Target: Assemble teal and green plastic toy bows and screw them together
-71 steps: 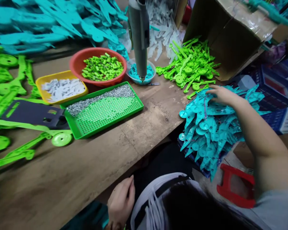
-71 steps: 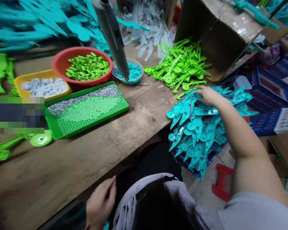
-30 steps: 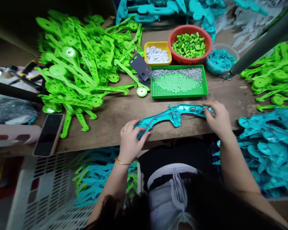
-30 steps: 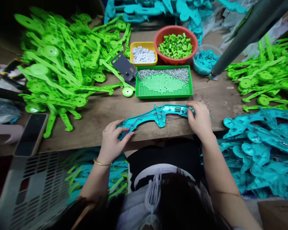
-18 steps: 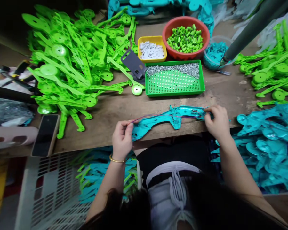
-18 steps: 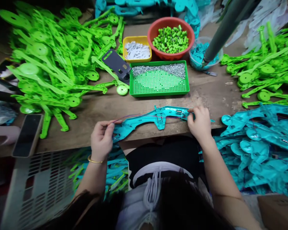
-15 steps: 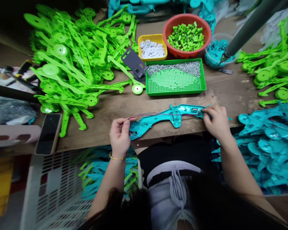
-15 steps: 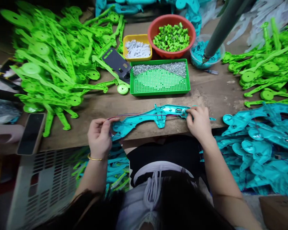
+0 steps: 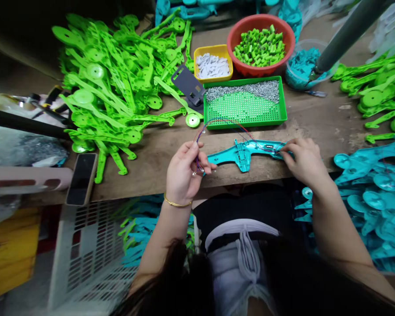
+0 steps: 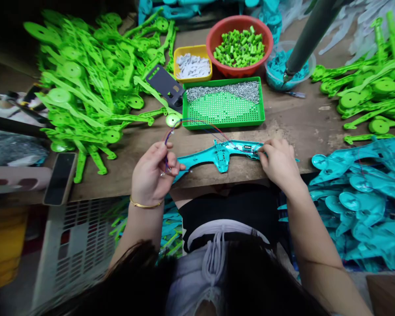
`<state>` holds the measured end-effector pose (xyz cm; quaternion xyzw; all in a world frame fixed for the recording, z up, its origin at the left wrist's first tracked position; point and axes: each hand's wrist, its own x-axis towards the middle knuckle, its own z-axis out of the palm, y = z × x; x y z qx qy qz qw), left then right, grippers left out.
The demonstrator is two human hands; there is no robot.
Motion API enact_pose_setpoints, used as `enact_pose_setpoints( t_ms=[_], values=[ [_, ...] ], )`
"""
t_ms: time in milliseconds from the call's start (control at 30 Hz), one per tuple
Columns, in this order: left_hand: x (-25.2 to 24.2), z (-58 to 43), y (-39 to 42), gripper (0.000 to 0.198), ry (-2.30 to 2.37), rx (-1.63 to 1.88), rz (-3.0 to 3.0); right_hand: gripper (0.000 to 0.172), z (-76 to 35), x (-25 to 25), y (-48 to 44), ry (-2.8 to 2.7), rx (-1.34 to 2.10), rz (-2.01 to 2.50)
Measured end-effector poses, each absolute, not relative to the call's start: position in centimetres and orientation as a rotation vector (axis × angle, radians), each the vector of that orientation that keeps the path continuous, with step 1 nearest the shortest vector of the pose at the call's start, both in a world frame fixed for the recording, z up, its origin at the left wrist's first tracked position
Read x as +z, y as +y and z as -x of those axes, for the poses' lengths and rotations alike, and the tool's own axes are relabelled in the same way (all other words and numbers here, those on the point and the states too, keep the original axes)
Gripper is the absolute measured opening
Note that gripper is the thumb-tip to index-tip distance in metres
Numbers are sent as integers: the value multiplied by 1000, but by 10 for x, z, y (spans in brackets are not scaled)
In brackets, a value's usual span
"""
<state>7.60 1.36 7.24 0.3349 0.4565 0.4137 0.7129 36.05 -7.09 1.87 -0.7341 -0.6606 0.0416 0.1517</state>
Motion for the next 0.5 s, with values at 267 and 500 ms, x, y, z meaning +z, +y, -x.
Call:
enact_pose_setpoints(
  t_ms=[267, 500],
  values=[
    [63, -91, 19, 17, 1012, 814, -447, 3, -348, 29, -68, -1724, 149, 1852],
    [57, -101, 17, 22, 1004, 774, -424, 13, -343, 26, -65, -1474, 424, 1709]
  ],
)
